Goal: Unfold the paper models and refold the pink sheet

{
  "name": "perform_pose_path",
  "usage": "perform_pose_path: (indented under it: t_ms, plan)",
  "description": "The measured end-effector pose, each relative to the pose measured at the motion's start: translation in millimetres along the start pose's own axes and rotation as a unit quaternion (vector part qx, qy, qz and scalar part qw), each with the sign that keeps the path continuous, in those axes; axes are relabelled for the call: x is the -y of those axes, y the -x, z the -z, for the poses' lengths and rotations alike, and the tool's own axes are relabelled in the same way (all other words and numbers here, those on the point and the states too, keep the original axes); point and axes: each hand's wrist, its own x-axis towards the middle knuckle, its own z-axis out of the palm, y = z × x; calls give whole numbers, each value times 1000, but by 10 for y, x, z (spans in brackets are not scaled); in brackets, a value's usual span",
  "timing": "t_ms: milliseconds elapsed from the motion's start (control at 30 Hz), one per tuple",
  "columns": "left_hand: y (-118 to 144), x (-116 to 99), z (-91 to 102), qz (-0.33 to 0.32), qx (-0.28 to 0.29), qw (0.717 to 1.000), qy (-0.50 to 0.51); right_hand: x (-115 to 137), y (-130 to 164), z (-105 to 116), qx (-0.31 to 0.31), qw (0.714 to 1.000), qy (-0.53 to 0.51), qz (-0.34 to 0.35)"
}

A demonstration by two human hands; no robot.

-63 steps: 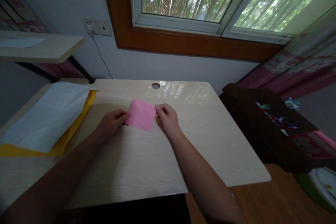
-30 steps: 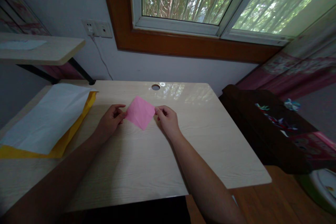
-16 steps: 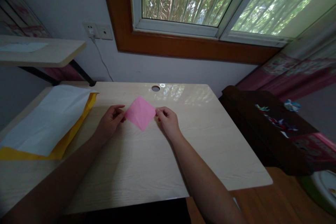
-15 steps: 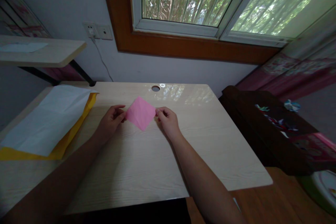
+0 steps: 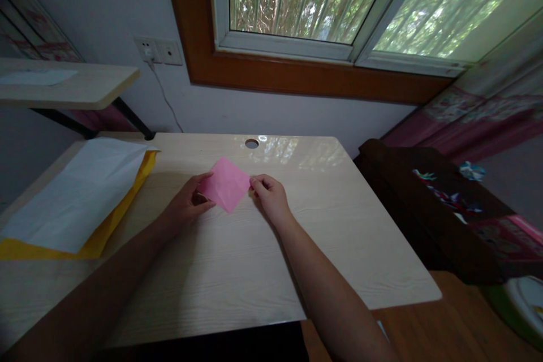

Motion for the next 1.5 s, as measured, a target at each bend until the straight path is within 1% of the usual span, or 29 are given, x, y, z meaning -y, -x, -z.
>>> perform_pose_path:
  t_ms: [133,233,567,767,933,1033,1200,1333,1500]
  plan:
    - [5,29,-8,-30,11,999,-21,-20,0,1,3,1000,-11,2]
    - [11,49,-17,-43,9,999,-25,-19,1,-5,2,1000,-17,-7]
    - [-8,-11,4,-58,-8,998,-30,-64,-15,-13,31,1000,0,-1]
    - [-23,9,17,-64,-12,997,-39,-50,-1,-26,30,999,19,8]
    - [-47,63,47,-59,-5,997,-50,-57,2,-15,29,998,53,22]
    - [-62,91,55,-50,-13,997,-50,-48,5,-11,25,996,75,36]
    - [-69,129,41,-4,-34,999,17,0,19,-15,25,994,93,44]
    - [-70,111,39,14,-39,998,42,33,34,-20,21,992,112,53]
    - [-72,48,55,22,-54,998,18,58,46,-24,21,990,123,61]
